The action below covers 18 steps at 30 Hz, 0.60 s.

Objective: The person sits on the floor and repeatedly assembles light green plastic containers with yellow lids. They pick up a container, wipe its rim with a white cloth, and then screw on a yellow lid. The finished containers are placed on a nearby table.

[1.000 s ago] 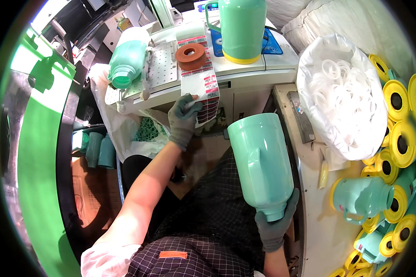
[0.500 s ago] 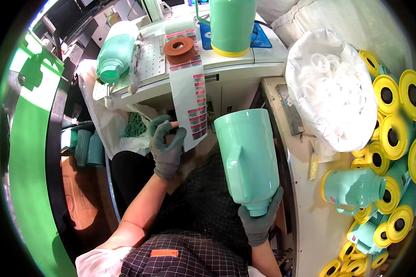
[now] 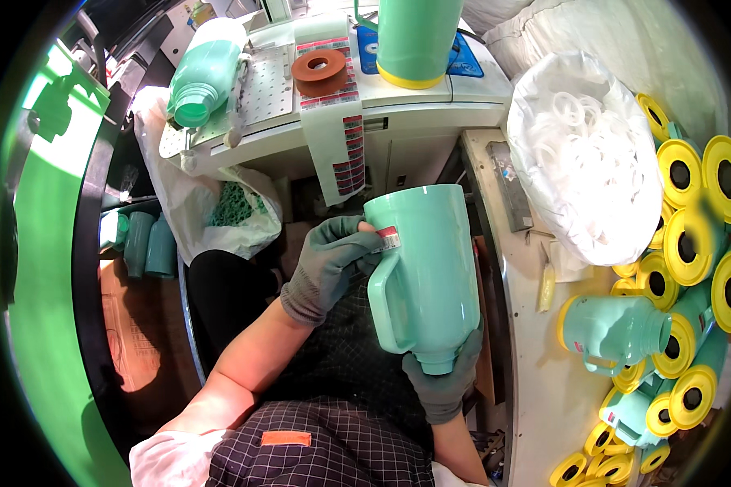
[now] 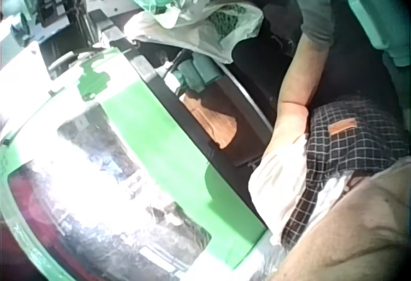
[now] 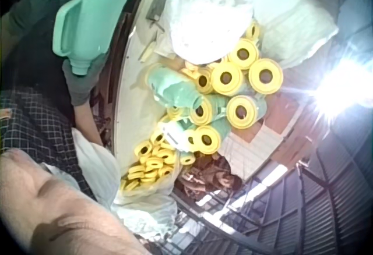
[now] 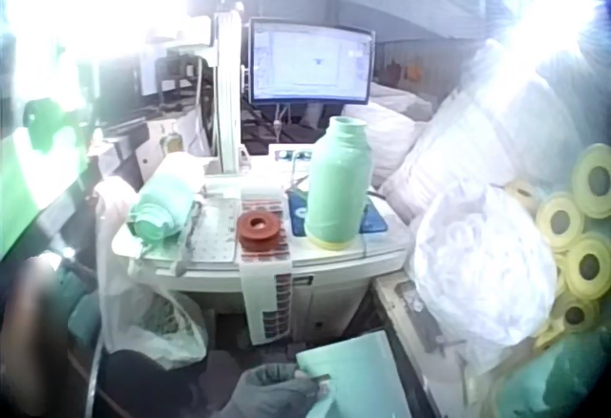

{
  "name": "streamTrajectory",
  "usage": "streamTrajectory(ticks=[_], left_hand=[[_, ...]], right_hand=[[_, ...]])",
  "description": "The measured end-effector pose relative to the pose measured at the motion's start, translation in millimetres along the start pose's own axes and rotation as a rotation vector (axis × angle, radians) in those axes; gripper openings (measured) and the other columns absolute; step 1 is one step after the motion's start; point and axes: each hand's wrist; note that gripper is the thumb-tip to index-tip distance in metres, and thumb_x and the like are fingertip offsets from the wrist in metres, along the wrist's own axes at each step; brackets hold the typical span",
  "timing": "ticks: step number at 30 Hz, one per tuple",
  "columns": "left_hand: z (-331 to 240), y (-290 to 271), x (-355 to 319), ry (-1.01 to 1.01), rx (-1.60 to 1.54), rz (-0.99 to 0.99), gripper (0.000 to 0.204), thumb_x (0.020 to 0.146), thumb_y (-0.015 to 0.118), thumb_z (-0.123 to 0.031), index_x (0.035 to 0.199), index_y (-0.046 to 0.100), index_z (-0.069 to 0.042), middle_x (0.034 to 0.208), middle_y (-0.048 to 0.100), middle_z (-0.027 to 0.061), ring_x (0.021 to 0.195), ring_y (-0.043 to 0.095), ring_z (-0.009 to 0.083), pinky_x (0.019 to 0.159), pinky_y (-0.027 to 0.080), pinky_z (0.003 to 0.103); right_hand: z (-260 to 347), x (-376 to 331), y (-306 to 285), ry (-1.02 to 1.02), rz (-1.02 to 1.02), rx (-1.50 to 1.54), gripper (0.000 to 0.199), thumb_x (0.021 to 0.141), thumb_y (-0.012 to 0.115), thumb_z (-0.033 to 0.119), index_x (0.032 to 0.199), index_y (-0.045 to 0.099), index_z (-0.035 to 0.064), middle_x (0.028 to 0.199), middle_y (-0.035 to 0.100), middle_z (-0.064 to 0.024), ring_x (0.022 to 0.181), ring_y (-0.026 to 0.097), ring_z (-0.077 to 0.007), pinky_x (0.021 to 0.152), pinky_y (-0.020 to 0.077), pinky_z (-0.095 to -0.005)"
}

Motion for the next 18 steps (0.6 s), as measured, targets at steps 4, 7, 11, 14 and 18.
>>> streamTrajectory(ticks=[4, 7, 11, 14, 18], left_hand=[[-4.4, -6.8, -0.5, 0.189, 0.29, -0.059, 0.021, 0.091, 0.083, -0.013, 0.1, 0.067, -0.003, 0.089, 0.073, 0.0049, 0.076, 0.066, 0.0098, 0.068, 0.053, 0.026], [9.4, -80.3, 25.7, 0.151, 0.853, -0.148, 0.032, 0.088, 0.088, -0.022, 0.097, 0.064, -0.003, 0.084, 0.071, 0.0024, 0.075, 0.063, 0.0079, 0.068, 0.053, 0.028], [-60.7, -133.1, 13.7, 0.934, 1.355, -0.457, 0.047, 0.082, 0.088, -0.023, 0.115, 0.062, -0.002, 0.107, 0.07, 0.0123, 0.094, 0.068, 0.0249, 0.083, 0.055, 0.04], [-162.1, -146.4, 27.8, 1.284, 1.768, -0.643, 0.058, 0.081, 0.083, -0.018, 0.132, 0.058, -0.009, 0.136, 0.06, 0.0161, 0.126, 0.056, 0.036, 0.107, 0.046, 0.049], [-246.6, -218.8, 74.3, 1.234, 2.532, -0.555, 0.065, 0.087, 0.065, -0.012, 0.149, 0.049, -0.026, 0.163, 0.04, 0.0031, 0.149, 0.037, 0.0354, 0.122, 0.037, 0.055]], right_hand=[[-8.5, -10.7, 2.1, -0.077, -0.011, -0.119, 0.113, 0.068, 0.082, 0.011, 0.164, 0.024, -0.0062, 0.132, 0.061, -0.0231, 0.109, 0.066, -0.0357, 0.097, 0.0535, -0.0455], [-3.3, -8.9, -2.5, -0.006, 0.0, -0.124, 0.108, 0.071, 0.081, 0.013, 0.163, 0.029, -0.0078, 0.142, 0.058, -0.0266, 0.121, 0.064, -0.0388, 0.103, 0.051, -0.0466], [-5.2, 6.5, -12.7, 0.055, -0.086, 0.073, 0.112, 0.081, 0.084, 0.037, 0.165, 0.024, -0.0077, 0.161, 0.043, -0.0274, 0.145, 0.049, -0.0379, 0.119, 0.0392, -0.0466], [-6.0, 34.2, -17.9, -0.015, -0.163, 0.027, 0.116, 0.085, 0.083, 0.052, 0.165, 0.025, -0.0072, 0.164, 0.041, -0.0253, 0.148, 0.046, -0.0367, 0.121, 0.0373, -0.0474], [31.7, 99.5, 8.7, -0.136, -0.189, 0.133, 0.115, 0.082, 0.085, 0.048, 0.165, 0.027, -0.0062, 0.165, 0.04, -0.0242, 0.149, 0.045, -0.0367, 0.12, 0.0383, -0.0483]])
Point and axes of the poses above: each hand's wrist, its own x-axis towards the middle knuckle, its own y-axis out of the palm, z = x × y
